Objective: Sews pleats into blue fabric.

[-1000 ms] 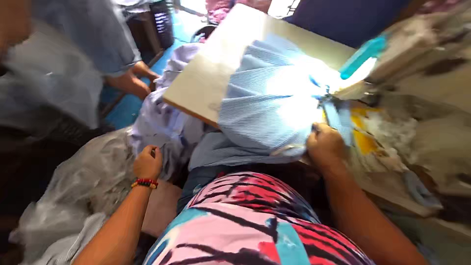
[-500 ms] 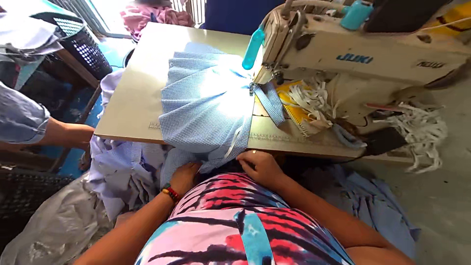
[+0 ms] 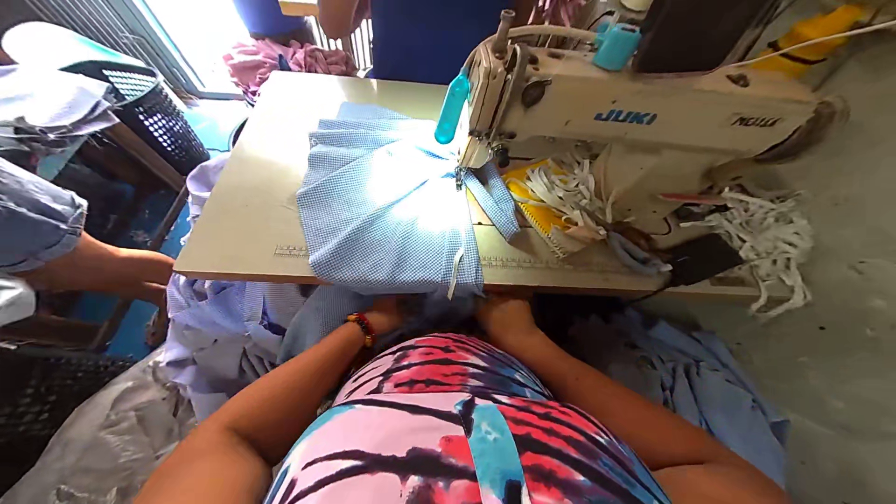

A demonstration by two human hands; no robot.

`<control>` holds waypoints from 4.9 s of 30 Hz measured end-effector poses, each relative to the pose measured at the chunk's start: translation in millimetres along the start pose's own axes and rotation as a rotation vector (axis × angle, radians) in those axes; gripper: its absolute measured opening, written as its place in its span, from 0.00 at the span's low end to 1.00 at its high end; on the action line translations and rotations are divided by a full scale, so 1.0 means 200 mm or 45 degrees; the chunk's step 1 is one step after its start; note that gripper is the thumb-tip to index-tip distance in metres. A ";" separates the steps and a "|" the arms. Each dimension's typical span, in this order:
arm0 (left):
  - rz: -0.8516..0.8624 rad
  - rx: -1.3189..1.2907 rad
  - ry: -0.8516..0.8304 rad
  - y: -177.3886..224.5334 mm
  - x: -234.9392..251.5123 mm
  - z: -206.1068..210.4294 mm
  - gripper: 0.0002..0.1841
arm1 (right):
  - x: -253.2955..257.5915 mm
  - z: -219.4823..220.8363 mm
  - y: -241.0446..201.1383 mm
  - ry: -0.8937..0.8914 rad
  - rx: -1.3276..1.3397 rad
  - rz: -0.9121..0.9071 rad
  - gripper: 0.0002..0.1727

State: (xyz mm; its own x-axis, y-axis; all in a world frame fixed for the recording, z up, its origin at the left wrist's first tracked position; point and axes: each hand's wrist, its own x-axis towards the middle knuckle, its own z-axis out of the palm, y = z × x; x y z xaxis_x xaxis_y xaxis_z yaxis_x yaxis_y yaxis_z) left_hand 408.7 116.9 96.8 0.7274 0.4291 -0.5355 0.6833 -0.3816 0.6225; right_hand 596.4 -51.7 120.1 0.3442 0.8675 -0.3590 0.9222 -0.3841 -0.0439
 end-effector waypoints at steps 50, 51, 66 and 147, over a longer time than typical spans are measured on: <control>-0.337 0.004 1.249 -0.13 -0.37 -0.80 0.27 | -0.04 -0.19 -0.05 0.628 0.655 0.011 0.13; -0.302 -0.004 1.283 -0.11 -0.35 -0.81 0.28 | -0.04 -0.21 -0.04 0.594 0.723 0.037 0.13; -0.034 0.623 0.897 -0.22 0.20 -1.06 0.28 | 0.00 -0.38 -0.08 0.186 2.089 0.231 0.10; 1.122 0.279 -0.624 0.83 -0.30 0.13 0.13 | -0.22 -0.09 0.01 0.817 1.266 0.002 0.19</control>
State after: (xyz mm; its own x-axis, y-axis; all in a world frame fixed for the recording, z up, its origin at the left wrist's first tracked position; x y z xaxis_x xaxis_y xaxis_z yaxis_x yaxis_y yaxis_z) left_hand 479.9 6.1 216.3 0.8879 -0.4370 -0.1438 -0.1441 -0.5609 0.8153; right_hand 587.1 -85.1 153.2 0.6320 0.7580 0.1614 0.4770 -0.2164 -0.8518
